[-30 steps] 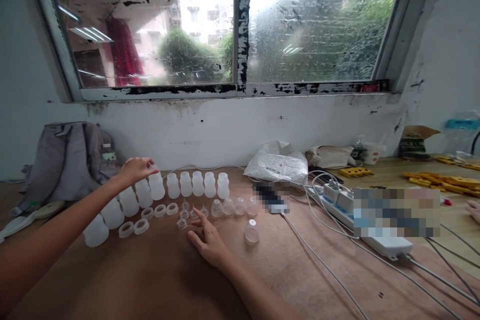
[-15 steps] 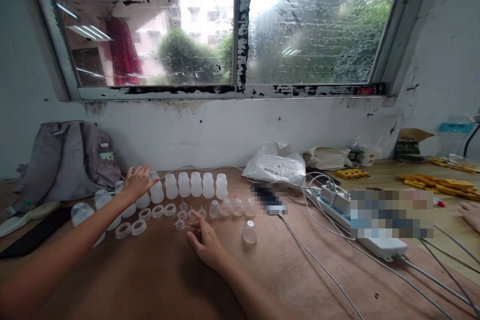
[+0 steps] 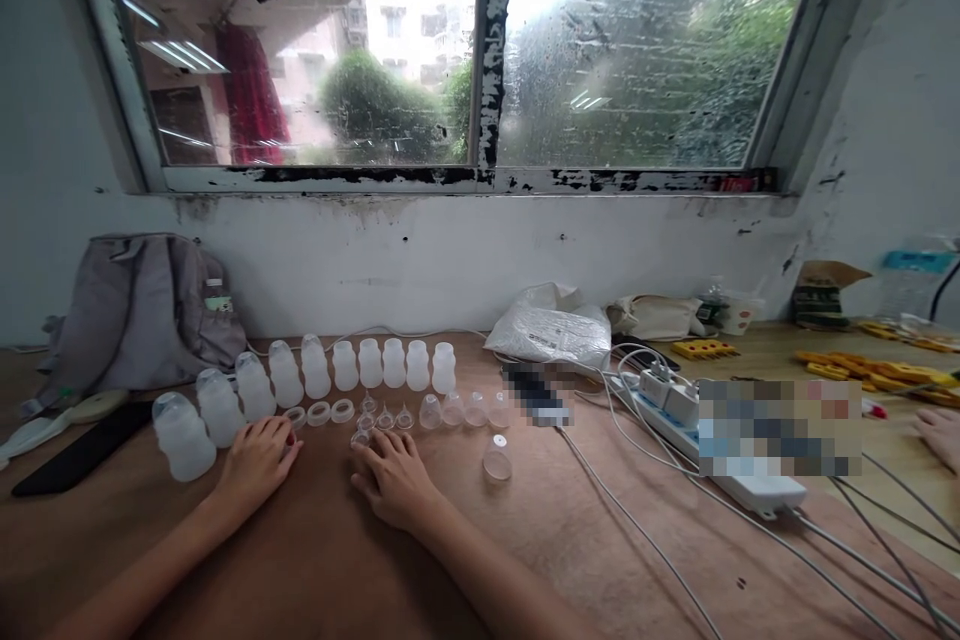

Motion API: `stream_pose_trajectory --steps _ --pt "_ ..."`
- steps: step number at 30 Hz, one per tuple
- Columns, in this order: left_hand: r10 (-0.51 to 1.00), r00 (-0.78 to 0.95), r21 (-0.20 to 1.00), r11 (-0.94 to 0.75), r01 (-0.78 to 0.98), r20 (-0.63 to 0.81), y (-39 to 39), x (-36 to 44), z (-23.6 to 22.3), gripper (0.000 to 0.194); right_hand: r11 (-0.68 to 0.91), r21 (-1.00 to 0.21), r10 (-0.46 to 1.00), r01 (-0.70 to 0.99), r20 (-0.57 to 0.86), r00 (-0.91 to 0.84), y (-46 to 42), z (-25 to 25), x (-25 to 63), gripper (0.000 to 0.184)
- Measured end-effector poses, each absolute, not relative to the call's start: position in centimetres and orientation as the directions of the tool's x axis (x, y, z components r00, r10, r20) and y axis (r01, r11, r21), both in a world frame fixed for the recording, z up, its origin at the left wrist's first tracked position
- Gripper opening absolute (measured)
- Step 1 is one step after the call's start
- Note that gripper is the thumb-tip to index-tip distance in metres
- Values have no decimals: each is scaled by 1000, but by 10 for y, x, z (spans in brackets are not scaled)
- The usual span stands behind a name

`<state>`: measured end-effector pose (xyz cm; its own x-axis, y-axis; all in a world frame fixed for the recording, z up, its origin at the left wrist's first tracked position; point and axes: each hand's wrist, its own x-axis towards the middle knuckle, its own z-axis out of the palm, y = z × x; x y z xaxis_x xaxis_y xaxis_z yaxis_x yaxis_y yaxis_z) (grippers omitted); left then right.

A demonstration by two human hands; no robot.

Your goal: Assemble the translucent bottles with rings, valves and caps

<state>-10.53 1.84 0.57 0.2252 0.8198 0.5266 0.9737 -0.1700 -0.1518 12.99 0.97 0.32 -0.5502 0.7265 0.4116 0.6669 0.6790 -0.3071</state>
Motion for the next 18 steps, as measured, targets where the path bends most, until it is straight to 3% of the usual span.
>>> stream_pose_trajectory --steps 6,11,14,18 --pt "825 89 -87 -49 995 558 18 -104 3 31 706 -311 702 637 424 -571 18 0 127 32" --pt "868 52 -30 -43 999 494 22 -120 1 29 728 -344 679 593 485 -551 13 7 130 20" --pt "866 91 43 -129 991 492 24 -119 4 23 736 -369 672 568 501 -545 12 7 131 16" --pt "809 248 187 -399 898 533 21 -92 19 22 712 -451 698 539 542 -469 16 2 132 16"
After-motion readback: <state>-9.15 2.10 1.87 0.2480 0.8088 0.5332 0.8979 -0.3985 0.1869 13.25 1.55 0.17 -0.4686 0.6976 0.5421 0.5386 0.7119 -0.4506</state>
